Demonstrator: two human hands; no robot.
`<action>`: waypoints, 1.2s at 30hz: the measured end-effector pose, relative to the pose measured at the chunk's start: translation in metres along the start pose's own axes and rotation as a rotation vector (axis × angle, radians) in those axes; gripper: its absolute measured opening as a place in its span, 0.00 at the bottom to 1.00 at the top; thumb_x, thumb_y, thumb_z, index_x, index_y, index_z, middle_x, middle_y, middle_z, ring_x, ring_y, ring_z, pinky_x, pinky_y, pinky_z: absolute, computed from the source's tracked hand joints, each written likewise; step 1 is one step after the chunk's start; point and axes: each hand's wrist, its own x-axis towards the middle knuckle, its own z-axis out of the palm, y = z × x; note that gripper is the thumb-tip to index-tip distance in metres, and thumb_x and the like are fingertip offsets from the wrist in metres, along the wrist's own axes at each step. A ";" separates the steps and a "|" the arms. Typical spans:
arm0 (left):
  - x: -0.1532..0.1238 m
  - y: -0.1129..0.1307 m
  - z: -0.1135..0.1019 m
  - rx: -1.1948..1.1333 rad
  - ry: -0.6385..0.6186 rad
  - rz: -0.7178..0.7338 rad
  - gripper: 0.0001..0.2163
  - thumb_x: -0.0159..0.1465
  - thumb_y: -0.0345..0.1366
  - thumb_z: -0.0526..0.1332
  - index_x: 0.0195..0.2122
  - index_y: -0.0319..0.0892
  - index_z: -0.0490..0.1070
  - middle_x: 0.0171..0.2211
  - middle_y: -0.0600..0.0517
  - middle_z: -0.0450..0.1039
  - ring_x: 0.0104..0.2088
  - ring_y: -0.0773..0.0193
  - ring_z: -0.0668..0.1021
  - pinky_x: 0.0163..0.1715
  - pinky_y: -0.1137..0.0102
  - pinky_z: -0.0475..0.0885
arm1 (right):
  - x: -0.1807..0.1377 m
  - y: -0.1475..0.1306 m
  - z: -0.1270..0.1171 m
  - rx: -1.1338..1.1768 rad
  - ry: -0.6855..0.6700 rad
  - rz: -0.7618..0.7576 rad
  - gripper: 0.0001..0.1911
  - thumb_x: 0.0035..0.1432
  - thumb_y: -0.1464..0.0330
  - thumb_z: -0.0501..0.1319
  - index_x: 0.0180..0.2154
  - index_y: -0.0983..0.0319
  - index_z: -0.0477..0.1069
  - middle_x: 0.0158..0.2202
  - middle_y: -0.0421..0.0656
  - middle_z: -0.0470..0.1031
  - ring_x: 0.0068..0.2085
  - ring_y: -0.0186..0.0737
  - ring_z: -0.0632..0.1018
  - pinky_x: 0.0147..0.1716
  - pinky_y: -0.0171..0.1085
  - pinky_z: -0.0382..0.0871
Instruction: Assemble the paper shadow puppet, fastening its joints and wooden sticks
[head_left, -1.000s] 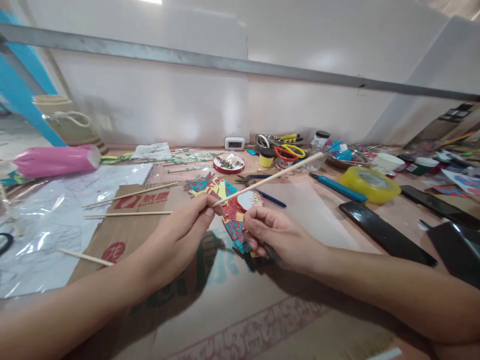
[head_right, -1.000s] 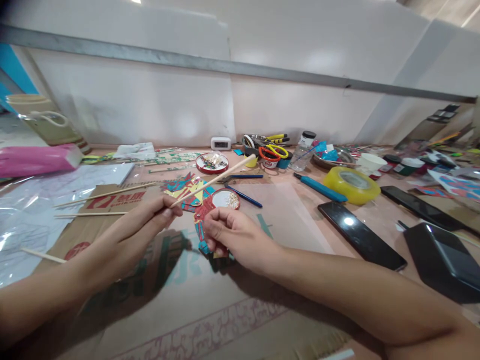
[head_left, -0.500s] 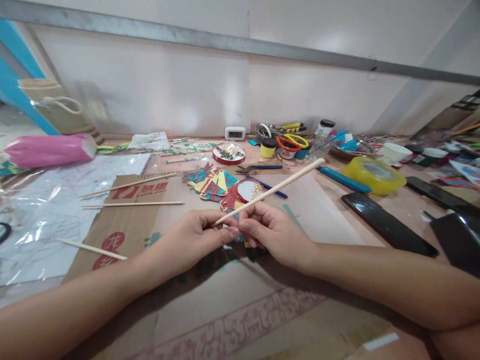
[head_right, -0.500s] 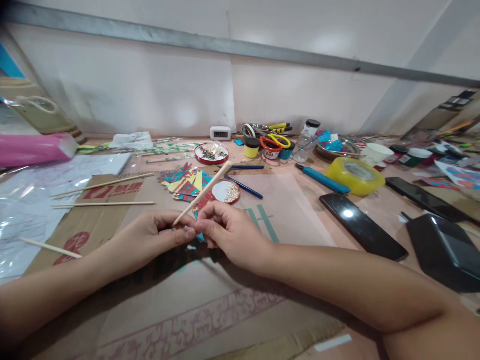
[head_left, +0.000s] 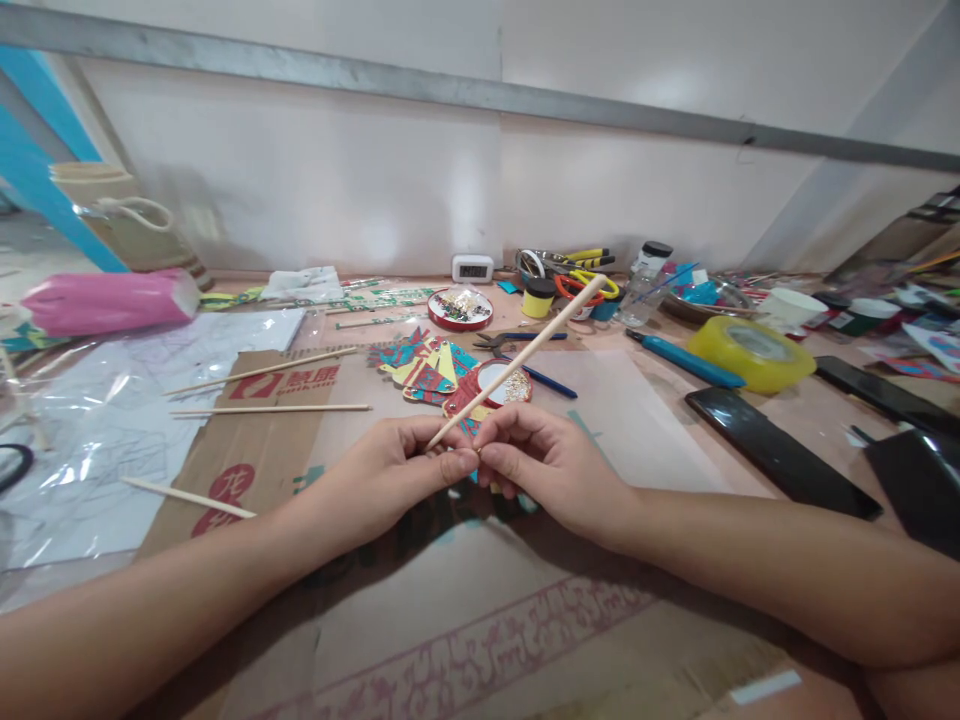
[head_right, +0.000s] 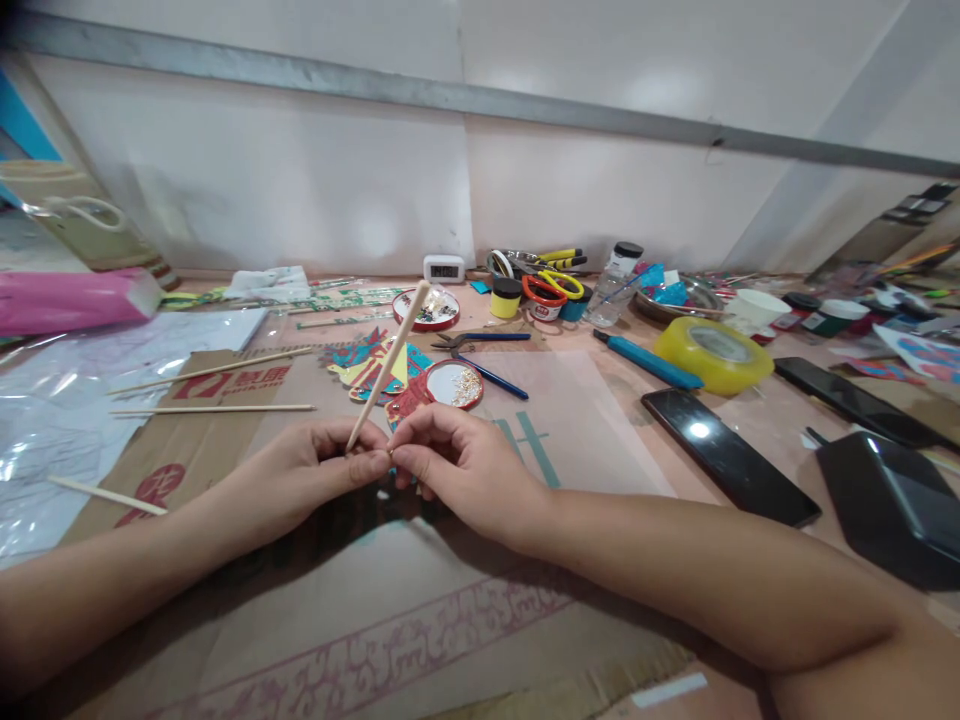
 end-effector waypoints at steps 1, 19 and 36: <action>-0.001 0.000 0.000 0.012 0.005 -0.002 0.11 0.62 0.43 0.66 0.31 0.40 0.74 0.31 0.52 0.78 0.34 0.65 0.78 0.38 0.72 0.72 | 0.000 0.000 0.000 -0.004 0.000 0.004 0.10 0.59 0.62 0.65 0.34 0.61 0.69 0.25 0.36 0.70 0.24 0.28 0.69 0.22 0.29 0.63; -0.006 0.003 0.004 0.071 0.093 0.008 0.09 0.62 0.41 0.65 0.34 0.42 0.68 0.28 0.56 0.74 0.31 0.67 0.78 0.31 0.75 0.72 | 0.001 -0.002 -0.003 0.012 -0.071 0.112 0.11 0.58 0.62 0.65 0.33 0.62 0.68 0.24 0.36 0.73 0.22 0.27 0.69 0.20 0.28 0.62; -0.009 0.004 -0.001 0.434 0.076 -0.137 0.19 0.65 0.53 0.56 0.34 0.41 0.74 0.21 0.57 0.64 0.19 0.71 0.65 0.16 0.76 0.57 | -0.002 -0.002 -0.005 -0.508 -0.042 -0.092 0.05 0.60 0.67 0.59 0.33 0.62 0.70 0.25 0.37 0.68 0.25 0.30 0.67 0.23 0.31 0.60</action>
